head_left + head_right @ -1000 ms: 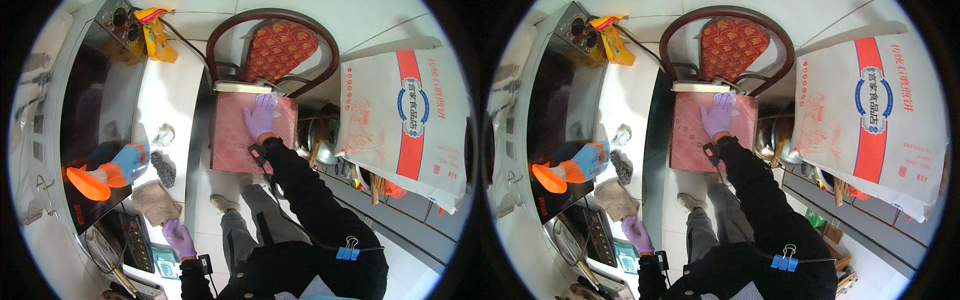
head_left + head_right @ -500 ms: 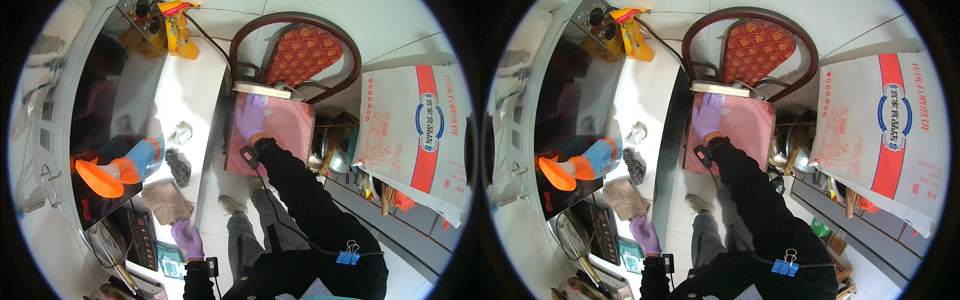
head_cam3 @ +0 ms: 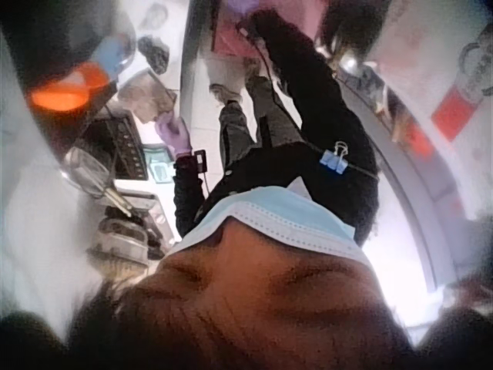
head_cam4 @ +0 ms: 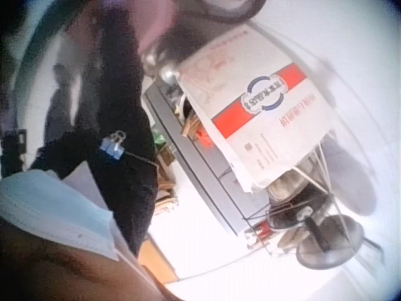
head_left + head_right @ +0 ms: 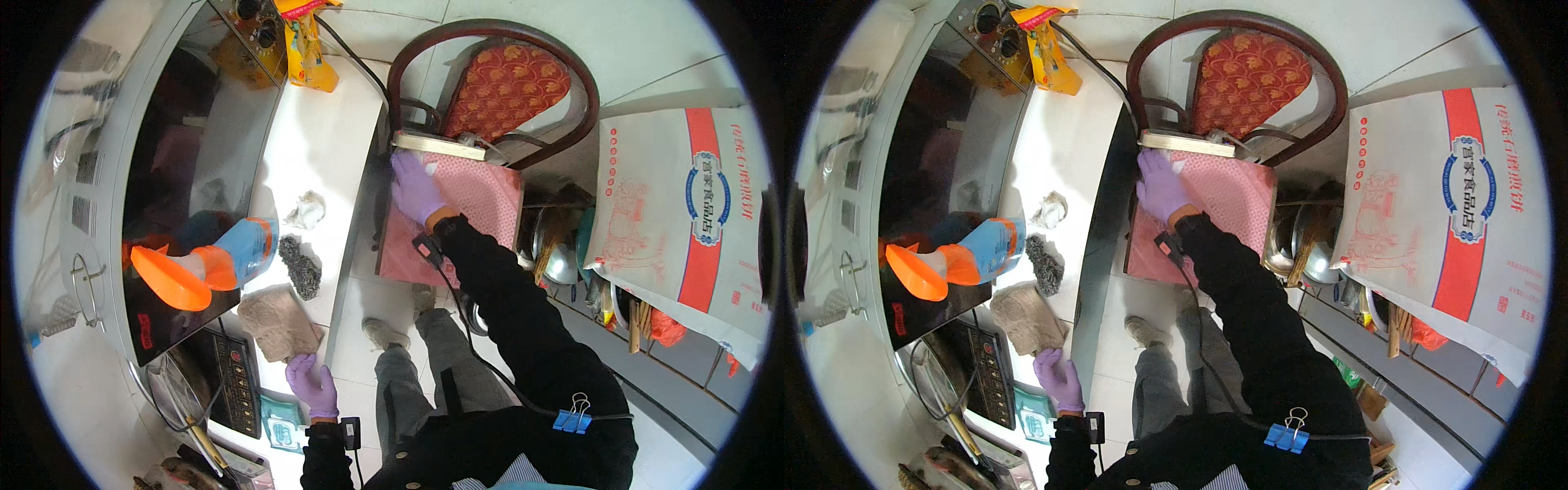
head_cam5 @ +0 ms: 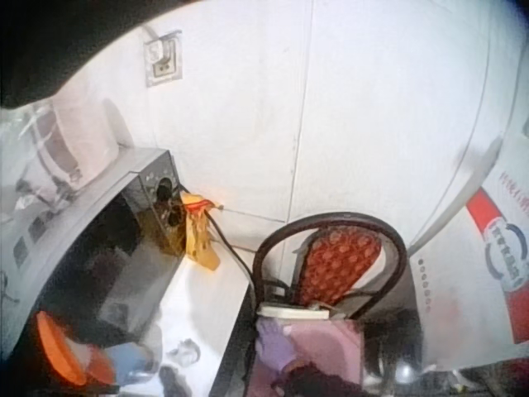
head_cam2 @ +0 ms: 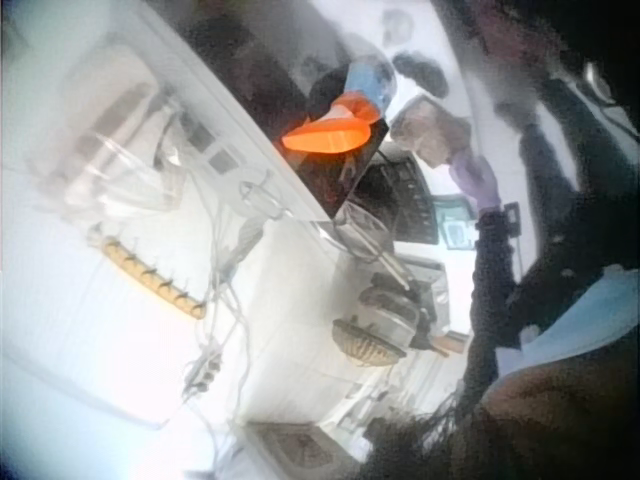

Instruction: The person wipes a pink patterned mat on a chair with a cloth, then wipes the white countertop and stovetop area with a cloth and steel wool. They handle a spray bottle and a steel wool pad during the cleaning.

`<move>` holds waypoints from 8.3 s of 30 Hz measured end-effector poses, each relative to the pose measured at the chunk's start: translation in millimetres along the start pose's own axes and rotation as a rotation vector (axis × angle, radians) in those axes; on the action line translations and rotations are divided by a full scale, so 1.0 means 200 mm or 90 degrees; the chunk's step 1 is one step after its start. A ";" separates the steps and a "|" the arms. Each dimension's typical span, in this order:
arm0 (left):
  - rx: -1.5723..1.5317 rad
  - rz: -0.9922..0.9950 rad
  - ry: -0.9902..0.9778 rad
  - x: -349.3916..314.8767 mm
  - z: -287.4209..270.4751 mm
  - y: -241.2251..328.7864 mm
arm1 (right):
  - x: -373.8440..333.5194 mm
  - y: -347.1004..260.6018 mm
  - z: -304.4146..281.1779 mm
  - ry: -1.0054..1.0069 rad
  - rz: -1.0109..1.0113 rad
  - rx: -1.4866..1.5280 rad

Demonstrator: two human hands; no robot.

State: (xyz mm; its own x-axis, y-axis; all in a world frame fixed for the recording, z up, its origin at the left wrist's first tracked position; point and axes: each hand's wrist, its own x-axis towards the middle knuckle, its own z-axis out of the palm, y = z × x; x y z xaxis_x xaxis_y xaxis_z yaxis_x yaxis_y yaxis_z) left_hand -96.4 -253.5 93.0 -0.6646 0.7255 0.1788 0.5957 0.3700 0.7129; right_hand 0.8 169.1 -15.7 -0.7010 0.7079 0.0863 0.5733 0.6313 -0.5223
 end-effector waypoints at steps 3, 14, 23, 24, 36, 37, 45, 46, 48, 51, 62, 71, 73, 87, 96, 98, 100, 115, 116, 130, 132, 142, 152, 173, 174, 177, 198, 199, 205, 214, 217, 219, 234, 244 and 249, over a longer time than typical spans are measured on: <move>0.002 0.009 0.007 0.00 0.00 0.00 | -0.15 -0.06 -0.03 -0.062 -0.024 0.017; 0.030 -0.008 0.020 0.01 -0.01 0.00 | -0.59 -0.14 -0.08 -0.243 0.035 0.257; 0.028 -0.029 0.023 -0.02 0.00 -0.02 | -0.20 -0.01 -0.02 0.045 0.543 0.621; 0.032 -0.027 0.021 -0.02 0.00 -0.02 | -0.25 -0.08 0.04 0.001 0.353 0.444; 0.029 -0.012 0.028 -0.02 0.01 -0.03 | -0.55 0.22 -0.24 0.208 0.271 0.082; 0.022 -0.020 0.026 -0.02 0.01 -0.03 | -0.50 0.17 -0.20 0.201 0.253 -0.138; 0.034 -0.039 -0.009 -0.01 0.00 -0.01 | -0.74 -0.01 -0.29 -0.241 0.074 -0.031; 0.027 0.021 -0.003 -0.01 0.00 -0.02 | -0.75 0.09 -0.36 -0.153 0.161 0.029; 0.047 -0.025 -0.012 -0.01 0.00 -0.02 | -0.71 0.21 -0.36 0.027 0.244 0.022; 0.069 -0.024 -0.014 -0.02 0.01 -0.02 | -0.63 0.16 -0.23 0.094 0.226 -0.103; 0.020 -0.046 0.008 -0.03 0.03 -0.03 | -1.04 0.03 -0.37 -0.053 0.246 -0.067; 0.061 -0.056 -0.002 -0.02 0.03 -0.02 | -0.89 -0.44 0.07 -0.182 0.131 -0.001; 0.050 -0.011 0.001 -0.03 0.03 -0.01 | -0.70 -0.39 0.05 -0.103 0.067 0.054; 0.082 -0.054 -0.011 -0.03 0.04 -0.01 | -0.02 0.08 -0.13 -0.103 0.031 -0.151; 0.054 -0.061 -0.016 -0.02 0.05 0.01 | 0.02 0.06 -0.13 -0.044 0.013 -0.008; 0.023 -0.015 -0.010 -0.02 0.05 0.01 | 0.06 0.08 -0.12 -0.044 -0.005 -0.013; 0.038 -0.061 -0.016 -0.02 0.06 0.00 | 0.07 0.12 -0.13 -0.055 0.000 -0.008; 0.087 -0.039 -0.003 -0.03 0.04 -0.03 | 0.06 0.02 -0.05 -0.005 0.063 -0.074; 0.082 0.009 0.000 -0.03 0.04 -0.02 | 0.06 0.03 -0.04 -0.001 0.058 -0.064; 0.085 -0.042 -0.016 -0.04 0.04 -0.03 | 0.02 0.11 -0.12 -0.083 -0.046 -0.066; 0.083 -0.045 -0.022 -0.04 0.04 -0.03 | 0.00 0.18 -0.14 -0.143 -0.036 -0.108; 0.077 -0.030 -0.022 -0.04 0.03 -0.04 | -0.52 0.61 -0.53 -0.003 0.225 -0.154; 0.065 0.038 -0.010 -0.03 0.03 -0.03 | -0.76 0.46 -0.44 -0.046 0.341 -0.250; 0.059 0.003 -0.039 -0.04 0.03 -0.01 | -0.34 0.29 -0.21 0.186 0.308 -0.063; 0.083 -0.046 -0.052 -0.03 0.03 -0.01 | -0.28 0.25 -0.16 0.214 0.313 -0.113; 0.089 -0.035 -0.065 -0.03 0.03 0.00 | -0.22 0.19 -0.10 0.136 0.236 -0.081; 0.011 -0.015 -0.048 -0.02 0.04 0.01 | -1.17 0.10 -0.30 0.000 0.277 -0.126; 0.002 -0.011 -0.046 -0.02 0.05 0.01 | -1.14 0.15 -0.30 -0.028 0.290 -0.161; 0.040 -0.002 -0.050 -0.04 0.04 0.00 | -0.70 0.56 -0.39 0.130 0.260 -0.102; 0.017 0.078 -0.050 -0.05 0.02 -0.02 | -1.39 0.00 -0.24 0.023 0.286 -0.072; 0.011 0.022 -0.054 -0.05 0.02 -0.03 | -1.38 -0.22 -0.12 0.011 0.291 -0.050; -0.041 0.041 -0.044 -0.06 0.03 -0.04 | -1.28 -0.35 -0.03 -0.023 0.280 -0.021; -0.004 -0.016 -0.035 -0.07 0.01 -0.07 | -1.46 -0.14 -0.14 -0.031 0.303 -0.133; 0.035 0.025 -0.040 -0.08 0.00 -0.08 | -1.12 -0.51 0.17 -0.097 0.242 -0.124; 0.042 0.033 -0.031 -0.08 0.01 -0.09 | -0.86 -0.60 0.23 -0.122 0.089 0.000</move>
State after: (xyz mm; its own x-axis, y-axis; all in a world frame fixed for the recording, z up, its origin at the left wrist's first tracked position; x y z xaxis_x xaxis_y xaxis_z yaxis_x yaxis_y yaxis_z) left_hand -95.9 -270.3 75.1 -0.6107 0.7713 0.1793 0.6576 0.3679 0.6574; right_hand 31.8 -42.9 -7.2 -0.6820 0.7158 -0.1499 0.6709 0.5308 -0.5178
